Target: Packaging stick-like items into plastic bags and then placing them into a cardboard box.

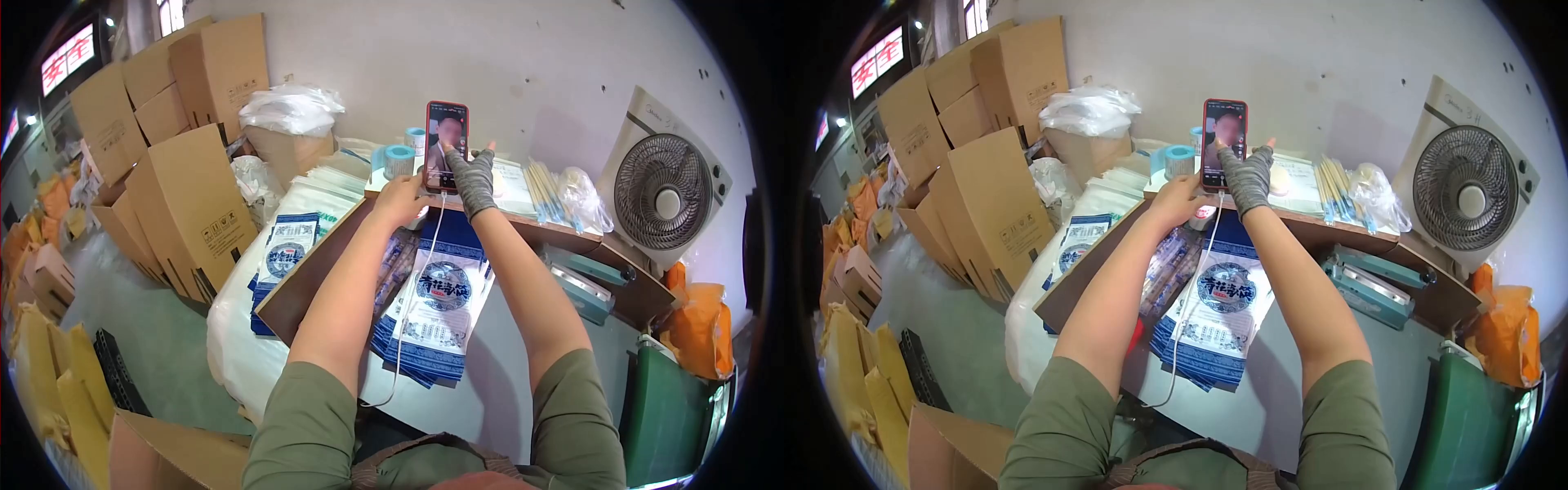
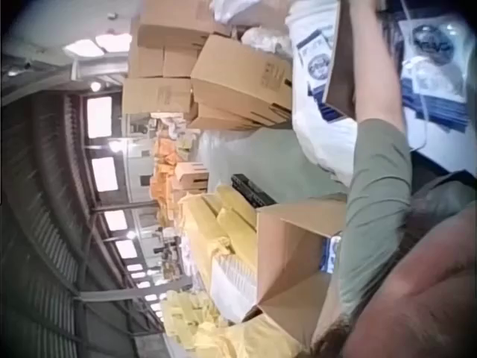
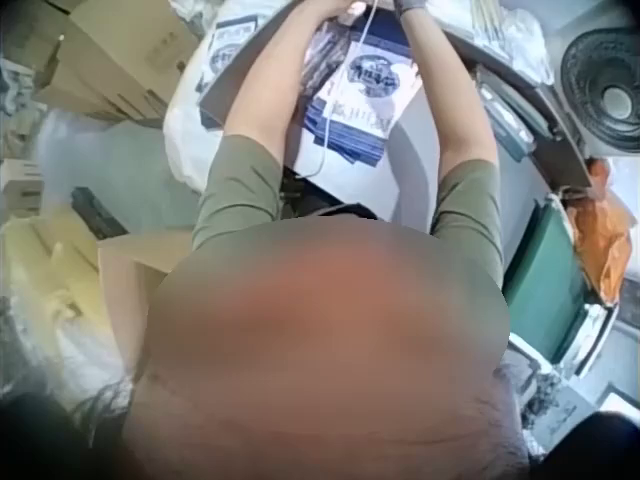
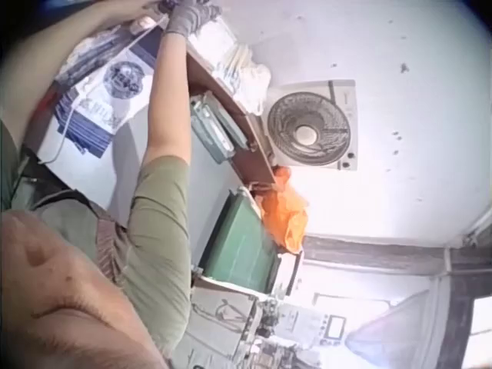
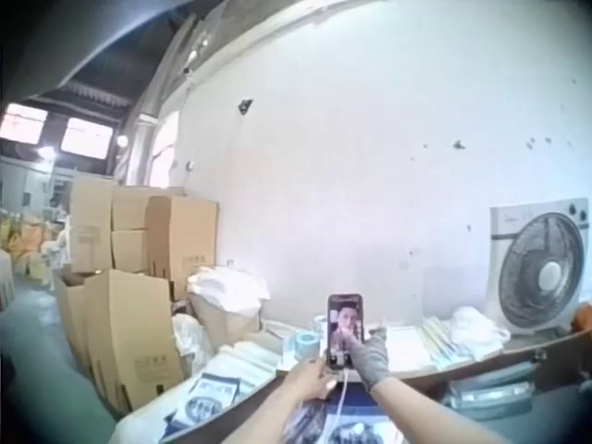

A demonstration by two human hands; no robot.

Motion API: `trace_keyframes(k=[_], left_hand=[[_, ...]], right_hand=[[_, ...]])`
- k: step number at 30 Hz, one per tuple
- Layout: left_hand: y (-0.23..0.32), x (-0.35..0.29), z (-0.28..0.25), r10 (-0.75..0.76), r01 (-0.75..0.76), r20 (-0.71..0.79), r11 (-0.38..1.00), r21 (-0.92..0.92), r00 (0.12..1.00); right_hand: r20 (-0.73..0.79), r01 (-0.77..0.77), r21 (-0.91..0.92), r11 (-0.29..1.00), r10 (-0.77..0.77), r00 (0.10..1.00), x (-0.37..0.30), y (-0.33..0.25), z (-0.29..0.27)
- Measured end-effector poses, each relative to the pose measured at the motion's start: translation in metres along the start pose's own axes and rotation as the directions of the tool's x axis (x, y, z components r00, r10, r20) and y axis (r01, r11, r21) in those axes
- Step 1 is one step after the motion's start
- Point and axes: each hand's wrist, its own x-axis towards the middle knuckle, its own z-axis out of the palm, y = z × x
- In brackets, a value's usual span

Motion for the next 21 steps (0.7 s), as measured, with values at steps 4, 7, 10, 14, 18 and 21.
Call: trace_keyframes(k=[4,7,10,14,18,21], left_hand=[[0.005,-0.003,0.003,0.062,-0.061,-0.031,0.998,0.014,0.998],[0.002,-0.001,-0.002,0.046,-0.045,-0.016,0.998,0.039,0.999],[0.016,0.001,-0.005,-0.027,0.025,0.017,0.995,0.092,0.999],[0.016,-0.001,-0.002,-0.014,0.016,-0.025,0.997,0.079,1.0],[0.016,-0.006,0.004,0.003,0.013,-0.116,0.99,0.138,0.993],[0.014,-0.004,0.008,-0.017,0.04,-0.165,0.989,0.139,0.986]], right_hand=[[0.086,0.016,0.201,0.98,-0.034,0.996,-0.018,0.03,-0.03],[0.165,-0.027,0.427,0.904,-0.049,0.985,-0.049,0.029,-0.054],[0.249,-0.012,0.436,0.9,-0.108,0.962,-0.08,0.031,-0.094],[0.25,0.003,0.458,0.889,-0.132,0.959,-0.126,0.038,-0.151],[0.254,-0.029,0.265,0.964,-0.04,0.966,-0.175,0.055,-0.226],[0.188,-0.093,0.189,0.978,0.057,0.981,-0.216,0.07,-0.279]])
